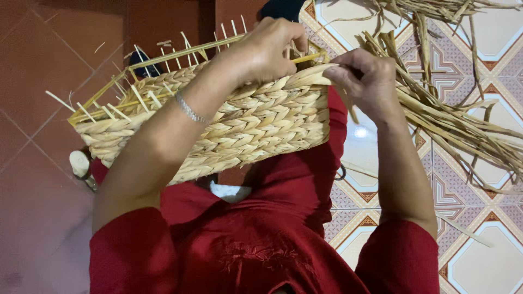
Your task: The person sits on the floor weaving a water hyacinth basket. They tuck and weave dried plant strands around the basket rim and bamboo stakes, pull strands tight, rotate the basket to reach different sides, and press the woven rows into place by hand.
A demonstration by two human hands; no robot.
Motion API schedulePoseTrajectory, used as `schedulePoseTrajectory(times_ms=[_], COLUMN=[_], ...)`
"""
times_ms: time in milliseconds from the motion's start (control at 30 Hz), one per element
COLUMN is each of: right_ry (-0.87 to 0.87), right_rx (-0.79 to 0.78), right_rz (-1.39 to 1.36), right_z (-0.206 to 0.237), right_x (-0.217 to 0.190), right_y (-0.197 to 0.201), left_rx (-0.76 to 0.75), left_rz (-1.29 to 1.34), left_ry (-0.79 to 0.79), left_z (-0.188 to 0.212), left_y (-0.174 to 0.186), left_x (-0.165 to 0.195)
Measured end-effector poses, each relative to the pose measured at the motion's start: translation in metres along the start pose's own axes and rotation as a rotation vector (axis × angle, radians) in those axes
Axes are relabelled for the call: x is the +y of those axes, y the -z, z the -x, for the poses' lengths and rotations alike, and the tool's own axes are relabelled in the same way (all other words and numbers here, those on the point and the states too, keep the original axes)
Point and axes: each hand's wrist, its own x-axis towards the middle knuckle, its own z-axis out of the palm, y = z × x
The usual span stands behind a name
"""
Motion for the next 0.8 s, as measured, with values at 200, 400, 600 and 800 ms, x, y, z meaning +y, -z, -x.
schedulePoseTrajectory(times_ms=[200,400,600,800], right_ry=[-0.069,-0.049,-0.031,0.090], right_rx=[-0.002,0.012,0.015,0.078], right_rz=[-0.130,-0.115,-0.129,-0.057], right_z=[0.007,0.009,0.011,0.013], right_x=[0.010,0.007,0.008,-0.002], right_y=[-0.006,-0.005,-0.007,-0.004], left_rx=[0.186,0.263,0.335,0.104], left_rz=[-0.642,-0.460,-0.536,-0.524], left_ry=[-0.286,-0.396,-0.460,-0.192], left_z=[0.006,0.008,0.020,0.018], left_y=[-0.025,-0.033,-0.036,-0.033], left_x=[0.018,0.018,0.019,0.030])
